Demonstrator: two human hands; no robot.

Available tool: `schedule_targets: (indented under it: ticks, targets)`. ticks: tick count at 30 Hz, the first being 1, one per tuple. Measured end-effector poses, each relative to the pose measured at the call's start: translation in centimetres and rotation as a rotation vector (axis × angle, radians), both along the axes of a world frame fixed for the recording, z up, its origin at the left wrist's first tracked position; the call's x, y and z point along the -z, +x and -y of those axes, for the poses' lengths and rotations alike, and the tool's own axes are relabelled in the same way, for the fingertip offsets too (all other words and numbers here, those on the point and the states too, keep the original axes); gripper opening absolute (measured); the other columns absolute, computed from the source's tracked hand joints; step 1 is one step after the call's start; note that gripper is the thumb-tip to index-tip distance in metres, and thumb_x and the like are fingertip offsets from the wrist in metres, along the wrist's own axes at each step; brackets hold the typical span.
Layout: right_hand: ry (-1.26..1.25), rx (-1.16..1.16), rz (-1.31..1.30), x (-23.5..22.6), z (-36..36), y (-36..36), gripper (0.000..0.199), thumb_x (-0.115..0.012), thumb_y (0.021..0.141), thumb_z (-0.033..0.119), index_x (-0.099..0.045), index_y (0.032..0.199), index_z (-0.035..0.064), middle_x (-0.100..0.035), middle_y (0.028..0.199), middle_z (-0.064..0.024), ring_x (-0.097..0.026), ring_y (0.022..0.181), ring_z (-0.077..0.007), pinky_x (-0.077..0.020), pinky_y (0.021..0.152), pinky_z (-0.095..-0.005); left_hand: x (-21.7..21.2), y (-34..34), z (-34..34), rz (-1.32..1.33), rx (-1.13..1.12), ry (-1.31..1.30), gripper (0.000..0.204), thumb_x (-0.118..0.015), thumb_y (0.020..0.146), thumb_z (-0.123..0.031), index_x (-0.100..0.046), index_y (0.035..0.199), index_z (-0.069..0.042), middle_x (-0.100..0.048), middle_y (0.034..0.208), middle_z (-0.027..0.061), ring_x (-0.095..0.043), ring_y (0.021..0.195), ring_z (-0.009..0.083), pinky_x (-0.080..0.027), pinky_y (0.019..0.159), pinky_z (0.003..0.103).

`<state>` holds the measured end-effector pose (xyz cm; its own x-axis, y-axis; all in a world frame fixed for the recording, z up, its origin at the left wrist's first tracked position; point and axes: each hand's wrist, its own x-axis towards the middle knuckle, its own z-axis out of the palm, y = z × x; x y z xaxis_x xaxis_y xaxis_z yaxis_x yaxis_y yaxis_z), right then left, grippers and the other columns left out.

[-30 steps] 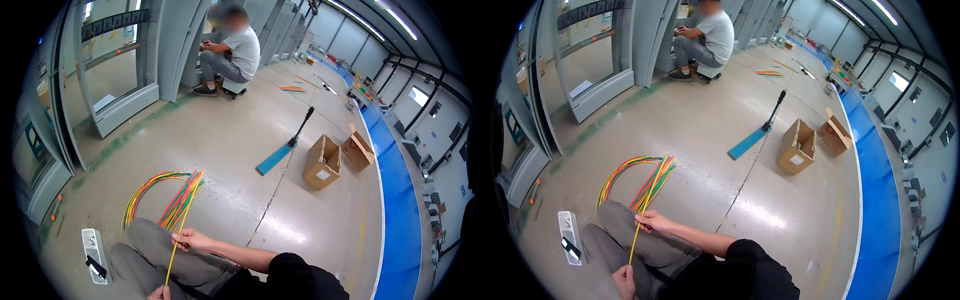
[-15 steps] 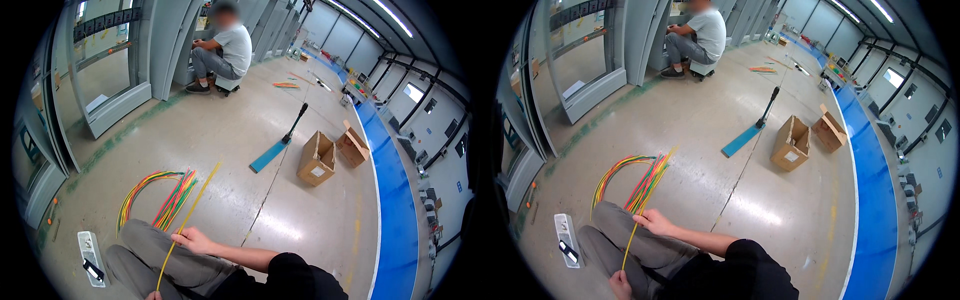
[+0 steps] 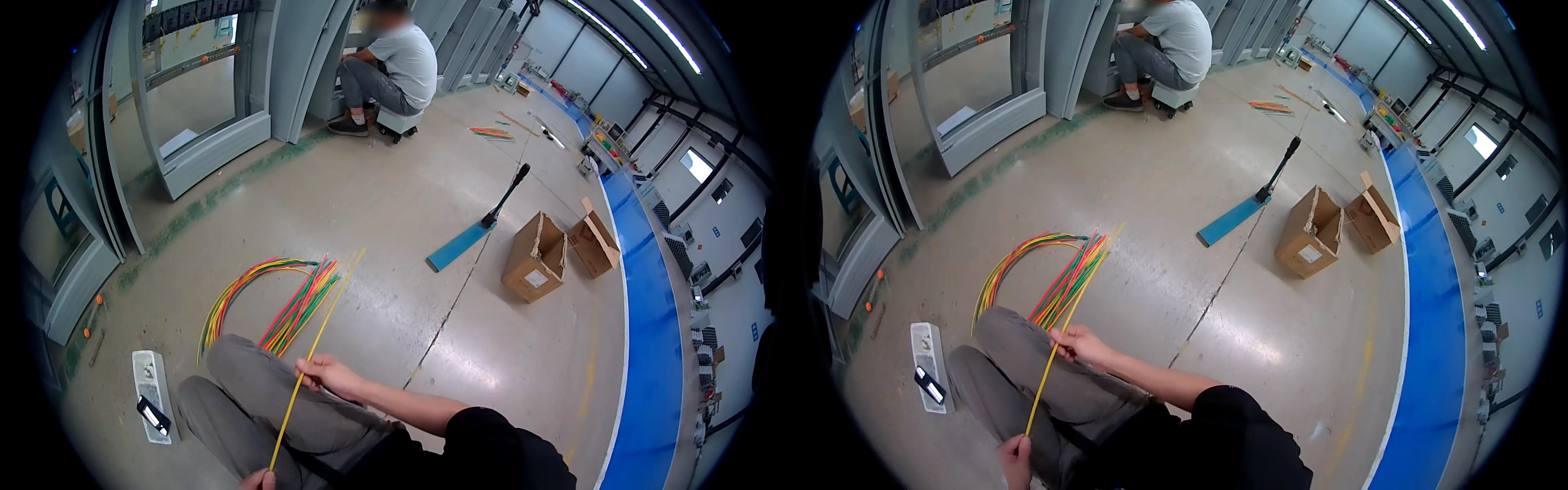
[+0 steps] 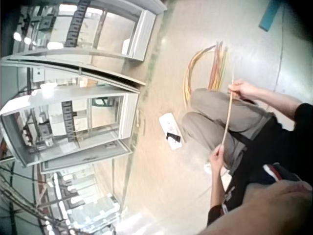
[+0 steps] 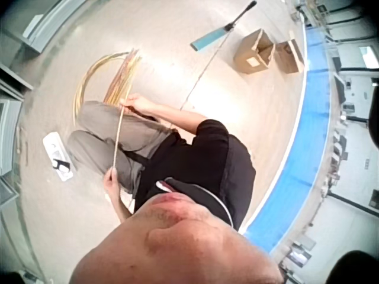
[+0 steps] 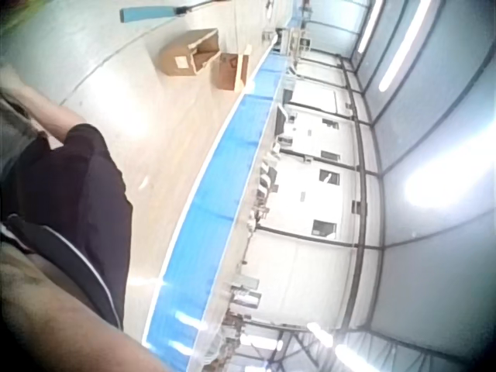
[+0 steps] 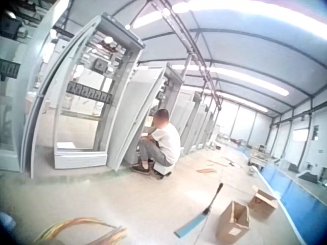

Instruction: The person sits on the floor and sorts a bundle of multi-colored wires by color, separating them into distinct groups. They handle the wires by hand, picking up individual strands and placing them into organized piles.

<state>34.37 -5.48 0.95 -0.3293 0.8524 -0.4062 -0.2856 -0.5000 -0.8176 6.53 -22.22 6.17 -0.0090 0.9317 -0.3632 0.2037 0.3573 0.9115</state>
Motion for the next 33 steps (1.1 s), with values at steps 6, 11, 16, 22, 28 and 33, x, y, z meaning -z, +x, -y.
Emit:
schedule_targets:
  ticks: [6, 11, 16, 22, 28, 33]
  targets:
    - [0.34, -0.15, 0.264, 0.7, -0.1, -0.5, 0.034, -0.048, 0.098, 0.032, -0.059, 0.081, 0.0043, -0.05, 0.061, 0.0019, -0.046, 0.058, -0.009, -0.0394, 0.057, -0.0244, 1.7, -1.4, 1.1, -0.281, 0.088, -0.075, 0.024, -0.061, 0.091, -0.02, -0.064, 0.095, 0.003, -0.056, 0.074, -0.0027, -0.048, 0.07, 0.0087, -0.043, 0.064, 0.025]
    - [0.659, -0.2, 0.565, -0.3, 1.2, -3.0, 0.029, -0.049, 0.097, 0.027, -0.059, 0.084, 0.0025, -0.053, 0.065, 0.0002, -0.05, 0.062, -0.0106, -0.0435, 0.06, -0.0288, 6.5, -1.8, 2.1, -0.463, -0.035, 0.214, 0.024, -0.059, 0.084, -0.013, -0.053, 0.069, 0.005, -0.041, 0.053, 0.013, -0.043, 0.051, 0.0111, -0.035, 0.048, 0.031]
    - [0.333, -0.156, 0.243, -0.8, -0.3, -1.5, 0.029, -0.048, 0.098, 0.029, -0.06, 0.085, 0.0054, -0.053, 0.065, 0.0018, -0.048, 0.06, -0.0071, -0.0405, 0.057, -0.0228, 4.2, -2.3, 1.5, -0.29, 0.072, 0.108, 0.019, -0.059, 0.083, -0.012, -0.061, 0.076, 0.005, -0.051, 0.056, 0.019, -0.049, 0.051, 0.022, -0.039, 0.052, 0.037]
    - [0.291, -0.006, 0.122, -1.0, -1.9, 1.8, 0.031, -0.046, 0.099, 0.029, -0.058, 0.083, 0.0048, -0.052, 0.067, 0.0019, -0.047, 0.063, -0.0065, -0.0398, 0.059, -0.0228, 1.4, -3.5, 2.2, -0.172, 0.053, 0.023, 0.021, -0.058, 0.092, -0.02, -0.065, 0.095, 0.0, -0.064, 0.075, 0.0117, -0.056, 0.067, 0.0177, -0.047, 0.064, 0.032]
    - [0.423, 0.026, 0.212, -1.8, -1.3, 1.0, 0.026, -0.051, 0.097, 0.025, -0.061, 0.089, 0.0026, -0.057, 0.075, 0.0003, -0.052, 0.068, -0.0072, -0.0446, 0.066, -0.0235, 3.8, -1.0, 0.3, -0.528, -0.103, 0.186, 0.019, -0.058, 0.085, -0.014, -0.061, 0.077, 0.004, -0.052, 0.058, 0.0196, -0.051, 0.051, 0.0273, -0.04, 0.052, 0.038]
    - [0.347, 0.13, 0.294, -1.5, -3.4, 1.2, 0.025, -0.051, 0.097, 0.023, -0.061, 0.087, 0.0022, -0.059, 0.075, -0.0031, -0.055, 0.069, -0.0102, -0.0459, 0.063, -0.0257, 4.7, -3.4, -0.8, -0.462, -0.041, 0.375, 0.015, -0.055, 0.088, -0.013, -0.061, 0.084, 0.001, -0.059, 0.067, 0.0171, -0.06, 0.059, 0.0263, -0.044, 0.054, 0.037]
